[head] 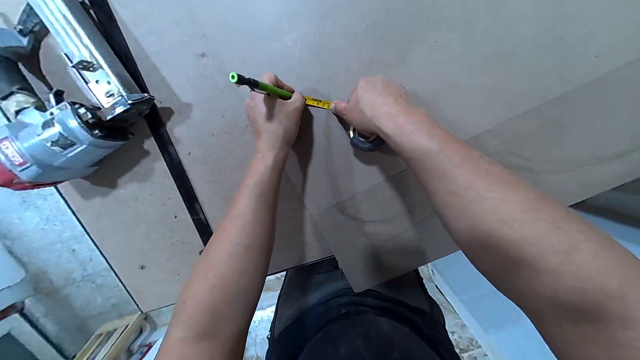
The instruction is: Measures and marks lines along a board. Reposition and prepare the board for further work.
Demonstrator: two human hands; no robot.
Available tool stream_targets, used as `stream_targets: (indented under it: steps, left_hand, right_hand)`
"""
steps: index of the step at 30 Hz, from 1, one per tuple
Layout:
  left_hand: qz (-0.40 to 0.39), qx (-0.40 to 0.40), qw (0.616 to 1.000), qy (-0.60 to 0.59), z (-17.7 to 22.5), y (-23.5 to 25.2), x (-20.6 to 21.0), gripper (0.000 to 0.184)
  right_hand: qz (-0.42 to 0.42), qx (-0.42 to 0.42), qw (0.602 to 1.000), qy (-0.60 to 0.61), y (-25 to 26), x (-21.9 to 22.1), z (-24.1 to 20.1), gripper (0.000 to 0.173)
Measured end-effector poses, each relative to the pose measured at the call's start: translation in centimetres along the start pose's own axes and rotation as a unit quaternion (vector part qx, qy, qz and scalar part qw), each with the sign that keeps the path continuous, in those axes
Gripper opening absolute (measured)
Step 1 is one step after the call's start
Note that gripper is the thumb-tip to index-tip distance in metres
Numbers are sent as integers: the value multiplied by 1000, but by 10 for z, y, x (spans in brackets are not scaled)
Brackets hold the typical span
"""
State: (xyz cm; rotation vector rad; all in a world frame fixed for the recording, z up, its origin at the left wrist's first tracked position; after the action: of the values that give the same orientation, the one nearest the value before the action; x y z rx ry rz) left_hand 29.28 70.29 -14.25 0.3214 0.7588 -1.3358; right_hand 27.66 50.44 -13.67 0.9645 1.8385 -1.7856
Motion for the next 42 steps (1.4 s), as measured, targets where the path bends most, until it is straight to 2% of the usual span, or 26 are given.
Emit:
stream_targets:
  steps: [24, 42]
  left_hand:
    - [6, 7, 1000, 1, -3, -7, -2, 11]
    - [32, -20, 999, -15, -17, -39, -13, 14]
  right_hand:
    - [2, -40, 999, -31, 2, 5, -7, 62]
    - [-11, -74, 995, -67, -10, 21, -14, 62]
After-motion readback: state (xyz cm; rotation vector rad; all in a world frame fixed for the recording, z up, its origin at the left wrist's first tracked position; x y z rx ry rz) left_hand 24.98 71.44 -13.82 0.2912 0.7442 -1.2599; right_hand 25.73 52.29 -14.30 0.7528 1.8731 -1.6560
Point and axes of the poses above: each hand's wrist, its own y-axis towards the middle knuckle, its own x-axis out of the palm, z = x × y, the point moved 10 cm from there along y, towards the middle knuckle, and after that the axes turned 5 degrees about z, right-handed, at the moved point
